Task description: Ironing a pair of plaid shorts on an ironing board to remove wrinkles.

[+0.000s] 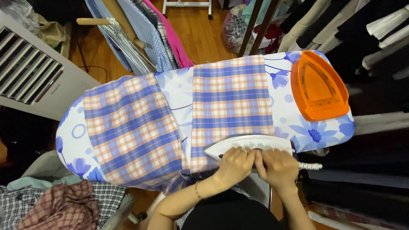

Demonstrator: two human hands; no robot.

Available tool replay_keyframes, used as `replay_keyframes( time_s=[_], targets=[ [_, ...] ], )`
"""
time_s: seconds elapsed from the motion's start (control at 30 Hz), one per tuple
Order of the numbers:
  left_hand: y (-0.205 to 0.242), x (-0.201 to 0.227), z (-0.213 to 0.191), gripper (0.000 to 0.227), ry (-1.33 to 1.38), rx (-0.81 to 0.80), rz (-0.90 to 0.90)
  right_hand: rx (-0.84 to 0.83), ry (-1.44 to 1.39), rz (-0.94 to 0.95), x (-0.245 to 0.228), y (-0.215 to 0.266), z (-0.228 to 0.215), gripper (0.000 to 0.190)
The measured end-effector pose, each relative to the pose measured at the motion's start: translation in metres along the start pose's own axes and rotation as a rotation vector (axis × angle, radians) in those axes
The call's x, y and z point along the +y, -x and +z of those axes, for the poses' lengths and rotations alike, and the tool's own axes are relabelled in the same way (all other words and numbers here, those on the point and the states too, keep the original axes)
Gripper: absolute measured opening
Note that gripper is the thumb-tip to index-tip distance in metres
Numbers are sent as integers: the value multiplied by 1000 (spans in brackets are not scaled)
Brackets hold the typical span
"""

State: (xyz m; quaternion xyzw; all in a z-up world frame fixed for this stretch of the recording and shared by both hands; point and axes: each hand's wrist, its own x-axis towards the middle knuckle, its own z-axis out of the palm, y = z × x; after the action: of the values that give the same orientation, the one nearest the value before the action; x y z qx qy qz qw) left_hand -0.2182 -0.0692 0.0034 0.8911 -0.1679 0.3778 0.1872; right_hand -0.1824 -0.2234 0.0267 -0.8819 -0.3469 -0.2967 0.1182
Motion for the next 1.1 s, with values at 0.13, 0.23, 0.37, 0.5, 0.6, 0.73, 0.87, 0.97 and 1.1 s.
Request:
replay_keyframes(
  time_s=[0.13,0.23,0.37,0.5,0.6,0.73,0.87,0.97,1.1],
  targets=[
    [3,17,-16,31,-63,50,35,77,-61,-85,-7,12,-10,46],
    [8,23,-21,30,-82,12,71,87,-89,-109,-10,19,-15,42],
    [16,25,-24,38,-95,48,162,176,-145,-121,-17,28,-21,37],
    [25,26,-23,35,-54,59,221,200,-187,-135,-20,34,-22,37],
    [29,26,-25,29,-37,53,236,247,-201,-133,-22,41,-18,36],
    [36,25,-24,33,-45,73,252,249,-214,-129,-27,43,-19,36],
    [40,23,-29,27,-47,61,256,229,-208,-134,-30,46,-18,34],
    [44,22,-30,28,-37,55,254,225,-198,-139,-34,46,-17,36],
    [49,19,-32,30,-27,67,240,241,-192,-154,-39,47,-15,34]
  ],
)
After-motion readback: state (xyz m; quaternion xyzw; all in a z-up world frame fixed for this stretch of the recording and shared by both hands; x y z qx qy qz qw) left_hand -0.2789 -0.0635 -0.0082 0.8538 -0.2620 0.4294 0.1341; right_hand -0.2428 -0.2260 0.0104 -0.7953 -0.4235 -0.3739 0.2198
